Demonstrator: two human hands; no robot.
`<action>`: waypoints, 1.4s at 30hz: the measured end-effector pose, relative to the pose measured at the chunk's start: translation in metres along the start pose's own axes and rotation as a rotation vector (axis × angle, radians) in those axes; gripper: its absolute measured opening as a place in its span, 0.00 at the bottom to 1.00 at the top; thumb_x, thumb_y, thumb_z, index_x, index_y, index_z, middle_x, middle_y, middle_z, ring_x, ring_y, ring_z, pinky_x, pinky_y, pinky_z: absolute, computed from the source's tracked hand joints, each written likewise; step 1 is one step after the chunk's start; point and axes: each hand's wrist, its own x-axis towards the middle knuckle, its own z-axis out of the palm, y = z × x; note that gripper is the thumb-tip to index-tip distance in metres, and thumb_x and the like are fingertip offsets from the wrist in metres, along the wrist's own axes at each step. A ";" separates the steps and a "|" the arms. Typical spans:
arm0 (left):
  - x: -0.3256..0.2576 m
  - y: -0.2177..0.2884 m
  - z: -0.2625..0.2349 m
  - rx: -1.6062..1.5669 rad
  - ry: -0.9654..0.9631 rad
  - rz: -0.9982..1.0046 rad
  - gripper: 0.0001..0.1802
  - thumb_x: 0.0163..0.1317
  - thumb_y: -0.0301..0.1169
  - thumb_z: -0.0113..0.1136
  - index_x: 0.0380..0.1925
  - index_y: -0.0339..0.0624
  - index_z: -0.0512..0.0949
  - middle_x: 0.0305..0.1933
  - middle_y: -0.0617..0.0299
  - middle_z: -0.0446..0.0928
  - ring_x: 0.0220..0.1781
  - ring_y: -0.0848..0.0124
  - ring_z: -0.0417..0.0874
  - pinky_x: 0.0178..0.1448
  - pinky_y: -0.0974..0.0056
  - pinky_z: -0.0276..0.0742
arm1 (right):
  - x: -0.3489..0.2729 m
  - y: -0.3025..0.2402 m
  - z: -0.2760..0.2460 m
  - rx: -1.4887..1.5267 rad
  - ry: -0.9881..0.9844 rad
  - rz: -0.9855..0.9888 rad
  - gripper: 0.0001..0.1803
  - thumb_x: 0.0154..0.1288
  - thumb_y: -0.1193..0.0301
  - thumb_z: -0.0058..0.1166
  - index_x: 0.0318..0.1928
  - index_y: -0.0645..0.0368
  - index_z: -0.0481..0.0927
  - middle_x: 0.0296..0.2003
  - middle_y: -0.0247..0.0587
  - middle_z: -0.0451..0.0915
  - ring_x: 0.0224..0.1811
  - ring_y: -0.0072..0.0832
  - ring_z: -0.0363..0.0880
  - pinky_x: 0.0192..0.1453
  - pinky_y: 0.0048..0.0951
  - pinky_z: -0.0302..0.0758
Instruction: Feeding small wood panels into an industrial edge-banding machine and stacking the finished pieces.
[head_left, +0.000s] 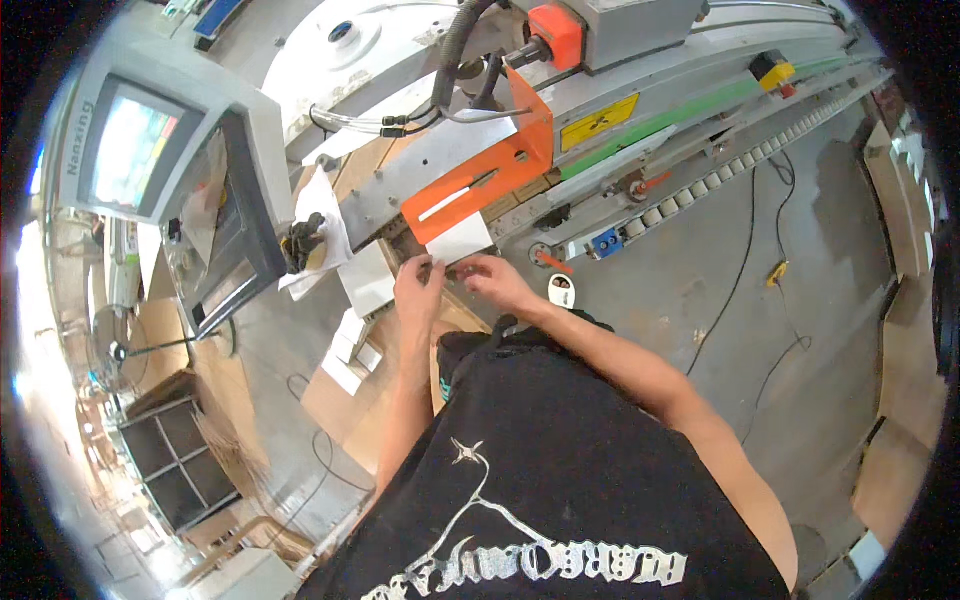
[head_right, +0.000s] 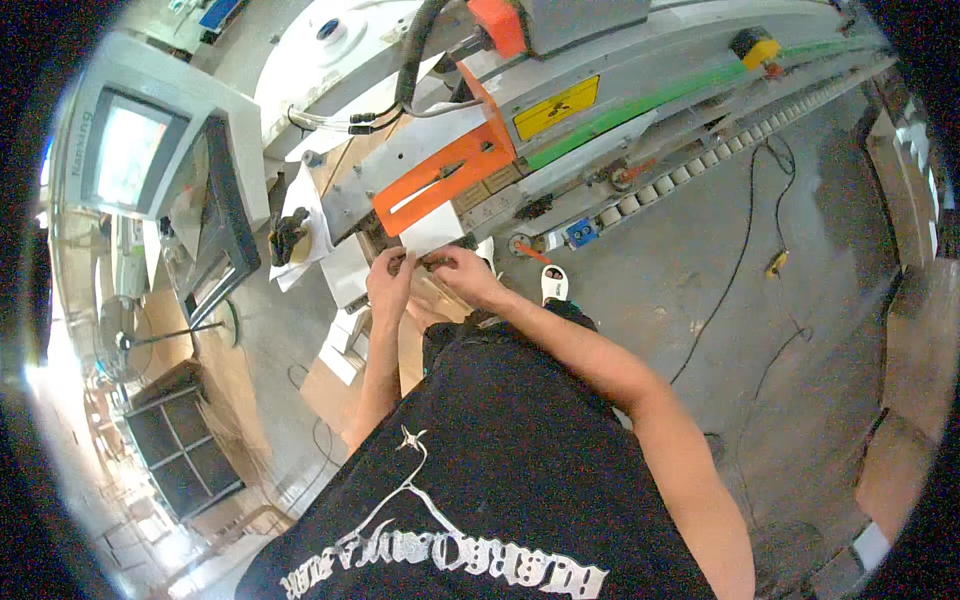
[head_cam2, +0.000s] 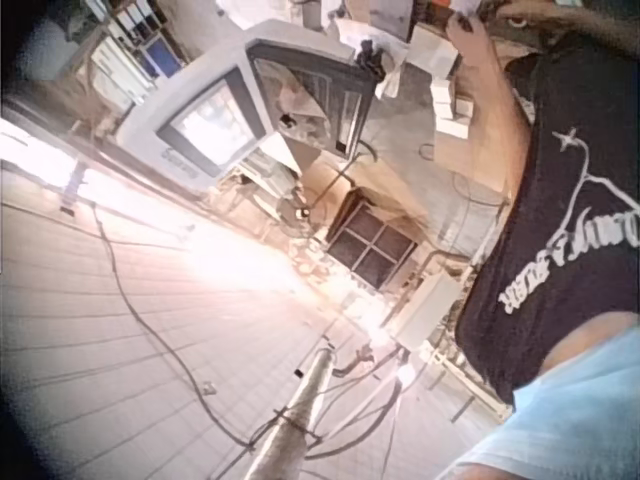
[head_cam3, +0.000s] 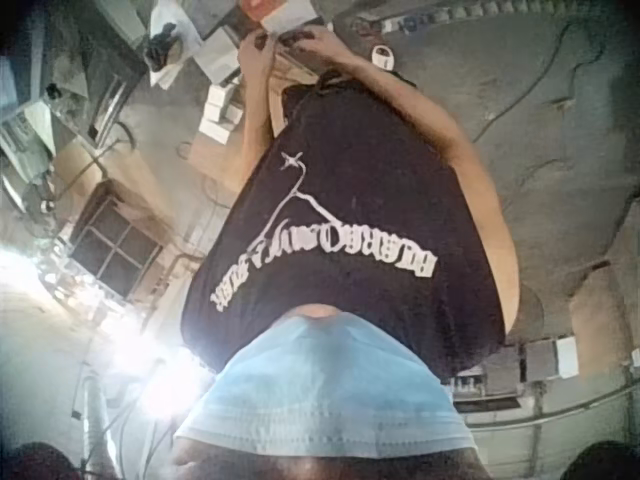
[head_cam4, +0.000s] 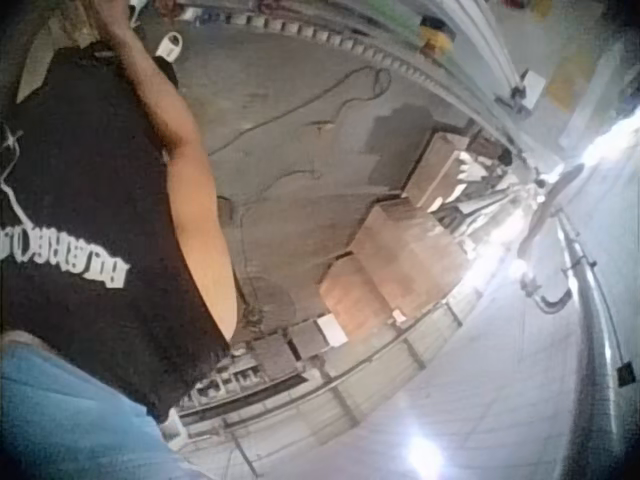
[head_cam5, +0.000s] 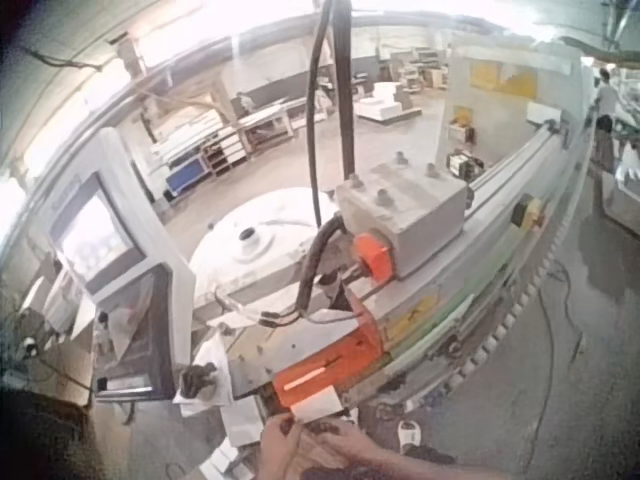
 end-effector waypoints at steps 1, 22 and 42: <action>-0.002 -0.001 -0.001 -0.001 -0.002 0.002 0.22 0.60 0.40 0.63 0.48 0.34 0.78 0.41 0.52 0.82 0.42 0.62 0.83 0.48 0.63 0.77 | 0.000 -0.003 -0.004 0.031 0.022 0.040 0.23 0.56 0.71 0.51 0.53 0.69 0.76 0.46 0.45 0.81 0.47 0.29 0.79 0.56 0.28 0.73; 0.002 -0.006 0.001 -0.971 -0.115 -0.308 0.13 0.63 0.25 0.55 0.48 0.36 0.77 0.49 0.59 0.77 0.50 0.70 0.79 0.48 0.67 0.76 | 0.012 -0.012 0.012 0.571 0.258 0.094 0.15 0.56 0.79 0.46 0.46 0.65 0.70 0.45 0.44 0.74 0.53 0.30 0.74 0.59 0.29 0.71; 0.010 0.012 0.001 -0.606 -0.097 -0.282 0.16 0.64 0.29 0.57 0.50 0.37 0.77 0.44 0.63 0.79 0.43 0.73 0.80 0.42 0.67 0.76 | 0.019 -0.001 -0.019 -0.058 0.312 0.010 0.34 0.60 0.74 0.47 0.68 0.65 0.58 0.46 0.49 0.81 0.43 0.31 0.80 0.46 0.31 0.76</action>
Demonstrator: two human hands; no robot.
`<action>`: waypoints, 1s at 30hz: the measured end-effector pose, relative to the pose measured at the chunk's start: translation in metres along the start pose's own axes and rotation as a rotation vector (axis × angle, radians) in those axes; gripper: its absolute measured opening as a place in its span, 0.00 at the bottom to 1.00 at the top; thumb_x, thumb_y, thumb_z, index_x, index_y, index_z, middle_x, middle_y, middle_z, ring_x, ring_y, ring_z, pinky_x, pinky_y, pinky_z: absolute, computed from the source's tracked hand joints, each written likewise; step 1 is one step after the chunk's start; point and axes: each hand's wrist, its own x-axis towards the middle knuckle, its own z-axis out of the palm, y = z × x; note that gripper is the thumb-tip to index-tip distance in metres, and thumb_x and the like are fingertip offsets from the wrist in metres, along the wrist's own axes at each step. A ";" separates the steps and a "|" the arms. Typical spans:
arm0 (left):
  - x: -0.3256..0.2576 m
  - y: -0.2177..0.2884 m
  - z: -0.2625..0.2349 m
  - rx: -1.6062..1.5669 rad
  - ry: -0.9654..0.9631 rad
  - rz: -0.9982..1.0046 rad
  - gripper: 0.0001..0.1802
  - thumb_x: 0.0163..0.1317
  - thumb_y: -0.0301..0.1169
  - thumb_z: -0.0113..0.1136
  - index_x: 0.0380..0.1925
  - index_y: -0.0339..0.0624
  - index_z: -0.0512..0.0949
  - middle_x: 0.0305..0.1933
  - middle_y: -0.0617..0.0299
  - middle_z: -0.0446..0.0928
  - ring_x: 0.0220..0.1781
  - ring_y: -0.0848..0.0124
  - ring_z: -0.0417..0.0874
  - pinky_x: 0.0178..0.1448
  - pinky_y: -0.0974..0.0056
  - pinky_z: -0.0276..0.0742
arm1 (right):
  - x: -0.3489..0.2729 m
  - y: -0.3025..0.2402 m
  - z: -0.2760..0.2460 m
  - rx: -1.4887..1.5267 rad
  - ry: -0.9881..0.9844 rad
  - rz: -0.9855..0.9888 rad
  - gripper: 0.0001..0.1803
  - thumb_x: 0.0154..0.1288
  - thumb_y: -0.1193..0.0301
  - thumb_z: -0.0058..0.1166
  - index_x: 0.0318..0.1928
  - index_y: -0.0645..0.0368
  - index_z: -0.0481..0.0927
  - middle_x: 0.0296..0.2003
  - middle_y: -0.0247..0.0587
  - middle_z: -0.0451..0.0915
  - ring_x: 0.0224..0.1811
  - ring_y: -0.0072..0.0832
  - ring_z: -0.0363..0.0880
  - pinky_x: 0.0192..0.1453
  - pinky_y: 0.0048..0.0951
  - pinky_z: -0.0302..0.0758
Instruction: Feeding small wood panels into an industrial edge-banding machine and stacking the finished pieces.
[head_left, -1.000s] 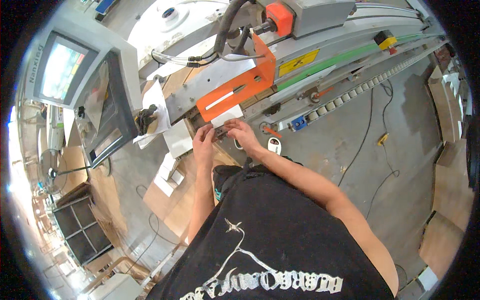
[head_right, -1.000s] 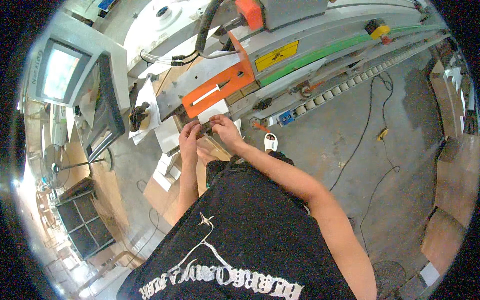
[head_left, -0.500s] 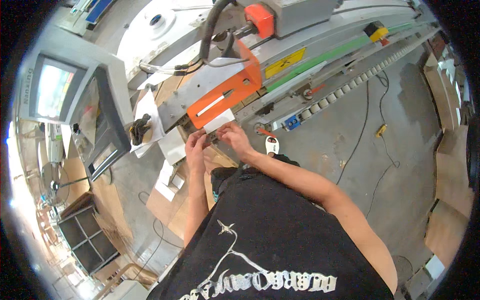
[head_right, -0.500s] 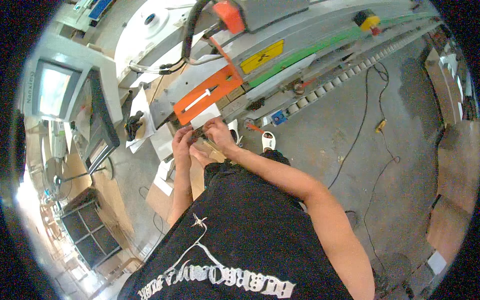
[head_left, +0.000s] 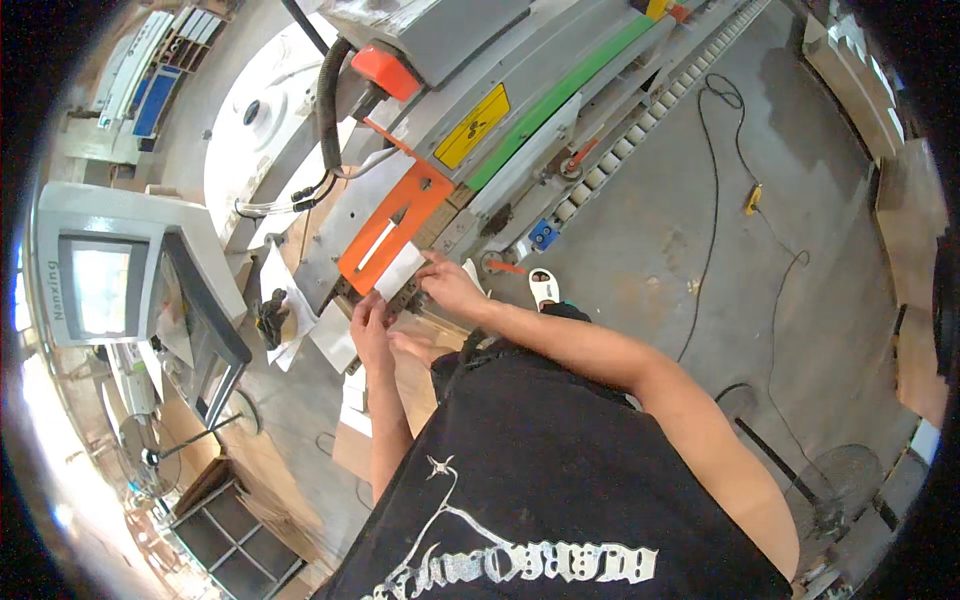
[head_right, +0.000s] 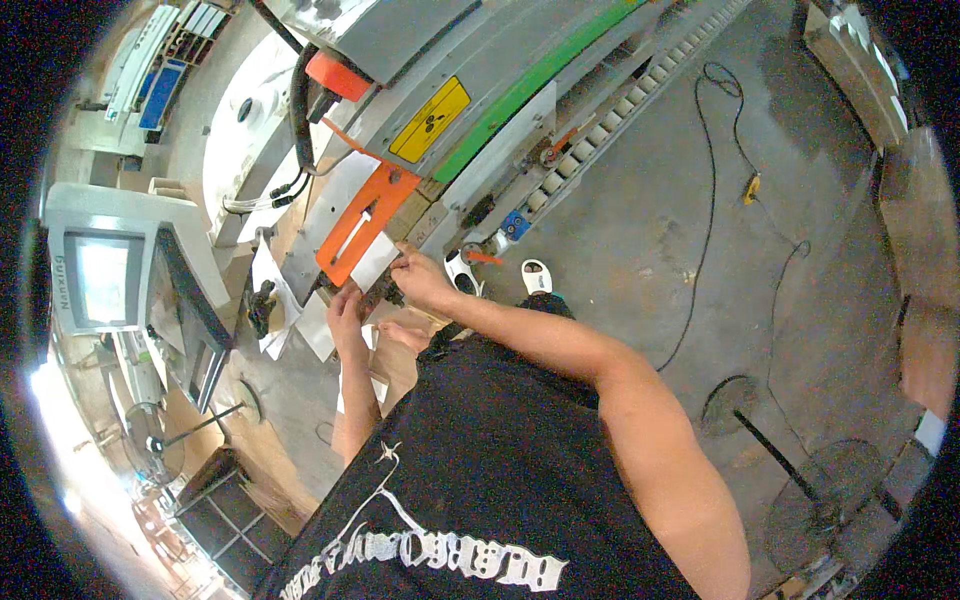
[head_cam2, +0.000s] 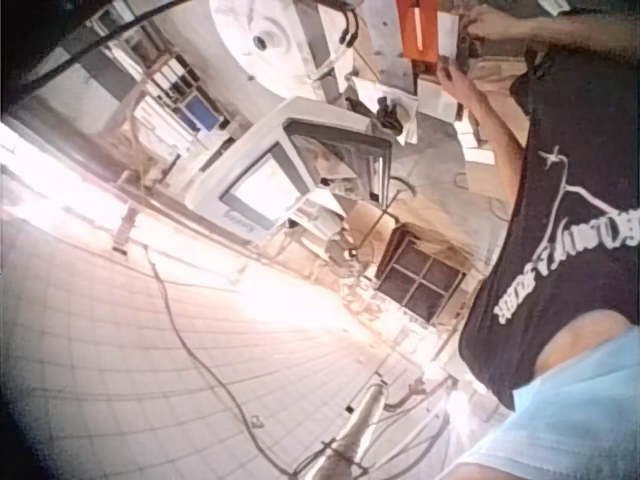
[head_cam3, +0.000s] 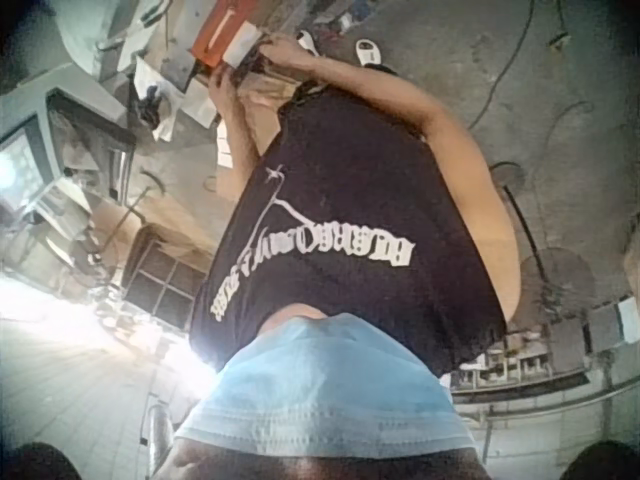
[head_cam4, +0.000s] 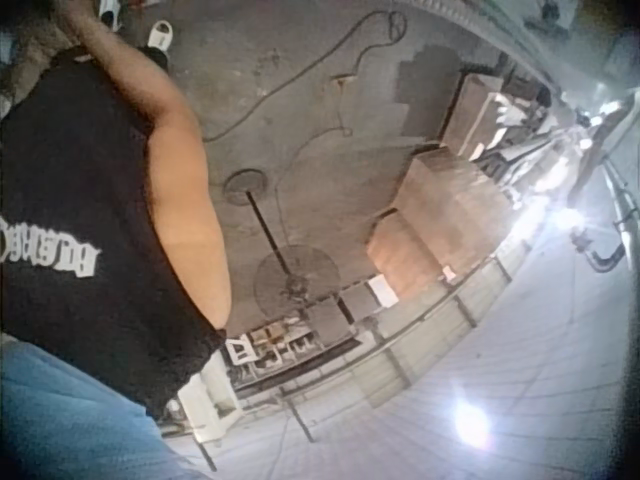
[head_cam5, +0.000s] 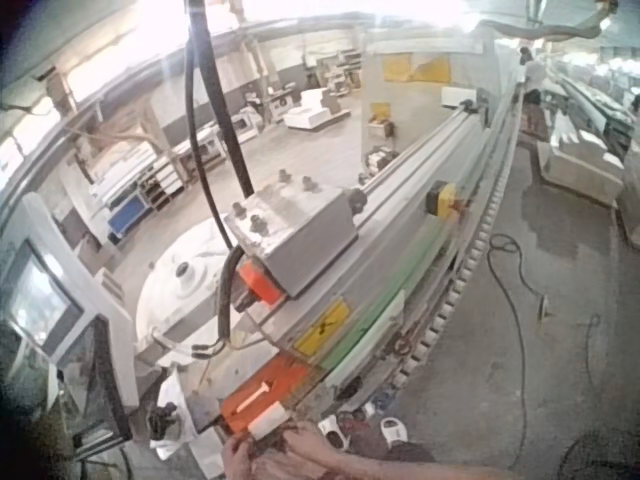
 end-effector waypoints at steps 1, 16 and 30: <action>0.001 -0.003 -0.001 -0.014 0.018 -0.008 0.15 0.64 0.28 0.57 0.50 0.36 0.77 0.42 0.63 0.79 0.43 0.74 0.79 0.41 0.67 0.76 | 0.000 -0.008 -0.004 -0.057 -0.004 0.030 0.30 0.60 0.73 0.47 0.64 0.66 0.66 0.45 0.50 0.81 0.43 0.32 0.80 0.46 0.33 0.76; 0.004 -0.014 -0.032 -0.043 0.021 -0.042 0.17 0.61 0.31 0.57 0.49 0.37 0.77 0.47 0.61 0.76 0.45 0.68 0.76 0.47 0.63 0.73 | 0.013 0.019 0.051 0.080 0.167 0.045 0.20 0.60 0.63 0.47 0.48 0.63 0.75 0.36 0.53 0.81 0.42 0.43 0.80 0.48 0.39 0.74; 0.001 0.001 0.009 -0.322 -0.022 -0.002 0.24 0.56 0.23 0.50 0.56 0.37 0.71 0.53 0.56 0.76 0.54 0.63 0.78 0.53 0.61 0.75 | 0.001 0.014 0.013 0.516 0.202 -0.041 0.09 0.58 0.78 0.48 0.40 0.60 0.72 0.37 0.39 0.76 0.46 0.28 0.77 0.52 0.29 0.74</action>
